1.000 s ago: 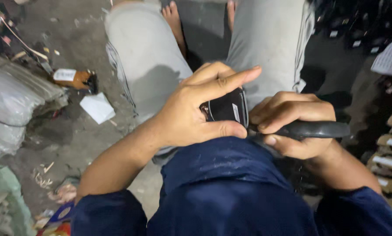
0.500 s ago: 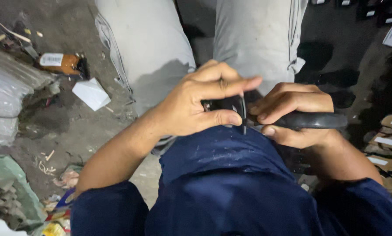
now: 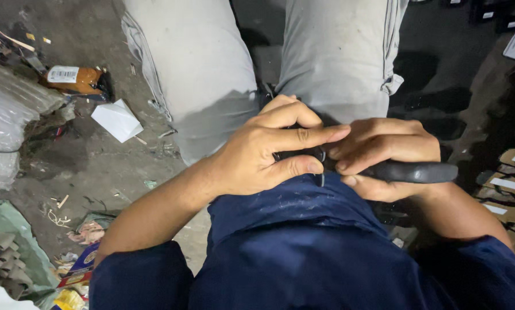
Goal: The person uses a curved metal tool to press and shape the strap of a black sandal. They repeatedly pick up sandals, work on the strap area, and place them back on the floor among other sandals.
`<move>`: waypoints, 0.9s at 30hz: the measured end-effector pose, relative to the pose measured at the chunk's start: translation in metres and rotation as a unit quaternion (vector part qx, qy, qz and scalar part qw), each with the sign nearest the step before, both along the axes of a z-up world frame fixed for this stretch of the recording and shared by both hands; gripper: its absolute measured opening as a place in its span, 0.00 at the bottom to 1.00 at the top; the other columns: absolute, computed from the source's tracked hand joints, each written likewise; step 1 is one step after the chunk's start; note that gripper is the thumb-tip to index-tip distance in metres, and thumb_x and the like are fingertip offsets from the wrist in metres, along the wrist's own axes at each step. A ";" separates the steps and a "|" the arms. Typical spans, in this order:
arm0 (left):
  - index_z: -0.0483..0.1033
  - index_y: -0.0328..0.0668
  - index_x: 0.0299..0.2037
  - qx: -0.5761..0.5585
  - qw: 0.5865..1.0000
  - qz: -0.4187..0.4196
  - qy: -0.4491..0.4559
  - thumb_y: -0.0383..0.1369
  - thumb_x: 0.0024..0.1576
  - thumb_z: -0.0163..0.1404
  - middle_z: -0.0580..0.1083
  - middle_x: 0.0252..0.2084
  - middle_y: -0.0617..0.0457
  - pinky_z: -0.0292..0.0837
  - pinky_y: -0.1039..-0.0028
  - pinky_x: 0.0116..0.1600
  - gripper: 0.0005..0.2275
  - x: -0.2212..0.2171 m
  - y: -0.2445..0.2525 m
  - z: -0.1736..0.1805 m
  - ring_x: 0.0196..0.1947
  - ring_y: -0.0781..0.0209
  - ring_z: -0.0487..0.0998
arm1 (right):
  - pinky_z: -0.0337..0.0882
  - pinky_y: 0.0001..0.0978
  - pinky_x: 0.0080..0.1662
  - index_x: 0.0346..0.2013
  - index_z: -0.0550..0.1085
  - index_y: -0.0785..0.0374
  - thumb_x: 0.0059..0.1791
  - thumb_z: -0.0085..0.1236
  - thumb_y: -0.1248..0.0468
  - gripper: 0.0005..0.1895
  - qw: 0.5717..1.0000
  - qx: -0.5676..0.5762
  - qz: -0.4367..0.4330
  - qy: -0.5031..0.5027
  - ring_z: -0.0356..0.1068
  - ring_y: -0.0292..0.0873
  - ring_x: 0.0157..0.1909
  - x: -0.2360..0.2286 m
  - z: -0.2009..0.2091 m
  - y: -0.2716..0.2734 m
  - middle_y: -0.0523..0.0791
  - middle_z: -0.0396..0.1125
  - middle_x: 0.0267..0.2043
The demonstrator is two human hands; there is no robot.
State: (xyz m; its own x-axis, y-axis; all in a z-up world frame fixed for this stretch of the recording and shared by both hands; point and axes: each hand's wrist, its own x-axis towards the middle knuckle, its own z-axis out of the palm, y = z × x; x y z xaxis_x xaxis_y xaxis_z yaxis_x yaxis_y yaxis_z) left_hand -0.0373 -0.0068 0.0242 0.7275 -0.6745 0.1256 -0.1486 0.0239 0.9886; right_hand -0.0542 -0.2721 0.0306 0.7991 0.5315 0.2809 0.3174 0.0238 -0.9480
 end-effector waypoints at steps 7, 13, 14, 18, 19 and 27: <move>0.74 0.51 0.64 -0.016 1.000 -0.011 0.002 0.37 0.63 0.57 0.75 0.43 0.62 0.65 0.74 0.57 0.19 -0.002 -0.005 0.002 0.46 0.67 0.72 | 0.79 0.30 0.41 0.31 0.76 0.63 0.43 0.68 0.67 0.07 0.998 -0.004 -0.028 0.063 0.77 0.41 0.36 -0.009 0.000 -0.001 0.49 0.74 0.33; 0.81 0.49 0.44 -0.039 0.997 0.007 0.062 0.38 0.58 0.63 0.77 0.45 0.62 0.66 0.69 0.64 0.09 -0.005 -0.004 0.005 0.48 0.68 0.79 | 0.82 0.35 0.45 0.33 0.76 0.63 0.44 0.67 0.67 0.07 0.996 -0.004 -0.018 0.086 0.79 0.45 0.41 -0.025 -0.001 -0.007 0.50 0.74 0.36; 0.81 0.48 0.41 -0.035 0.997 -0.008 0.073 0.37 0.57 0.63 0.78 0.45 0.62 0.63 0.63 0.69 0.07 -0.005 -0.002 0.004 0.48 0.67 0.80 | 0.82 0.34 0.44 0.32 0.76 0.62 0.44 0.67 0.67 0.07 0.994 0.001 -0.018 0.104 0.79 0.45 0.40 -0.028 -0.003 -0.010 0.49 0.74 0.35; 0.82 0.51 0.41 -0.041 0.996 -0.031 0.075 0.36 0.58 0.64 0.78 0.45 0.64 0.59 0.61 0.75 0.05 -0.012 -0.003 -0.001 0.47 0.69 0.80 | 0.82 0.32 0.43 0.32 0.76 0.63 0.43 0.70 0.66 0.09 0.987 0.014 -0.021 0.159 0.79 0.44 0.38 -0.042 -0.008 -0.015 0.50 0.75 0.36; 0.83 0.52 0.40 -0.040 0.995 -0.035 0.081 0.36 0.58 0.64 0.78 0.45 0.64 0.61 0.63 0.72 0.05 -0.012 -0.004 -0.001 0.47 0.69 0.80 | 0.82 0.30 0.42 0.32 0.76 0.63 0.43 0.70 0.66 0.09 0.988 0.008 -0.022 0.153 0.79 0.43 0.37 -0.043 -0.009 -0.016 0.50 0.75 0.36; 0.81 0.52 0.37 0.012 0.996 -0.074 0.055 0.40 0.56 0.66 0.78 0.42 0.66 0.59 0.58 0.77 0.08 -0.020 -0.013 0.006 0.50 0.68 0.79 | 0.83 0.39 0.51 0.37 0.78 0.64 0.45 0.68 0.69 0.08 0.982 0.028 0.079 0.171 0.81 0.45 0.42 -0.037 0.000 -0.016 0.50 0.76 0.40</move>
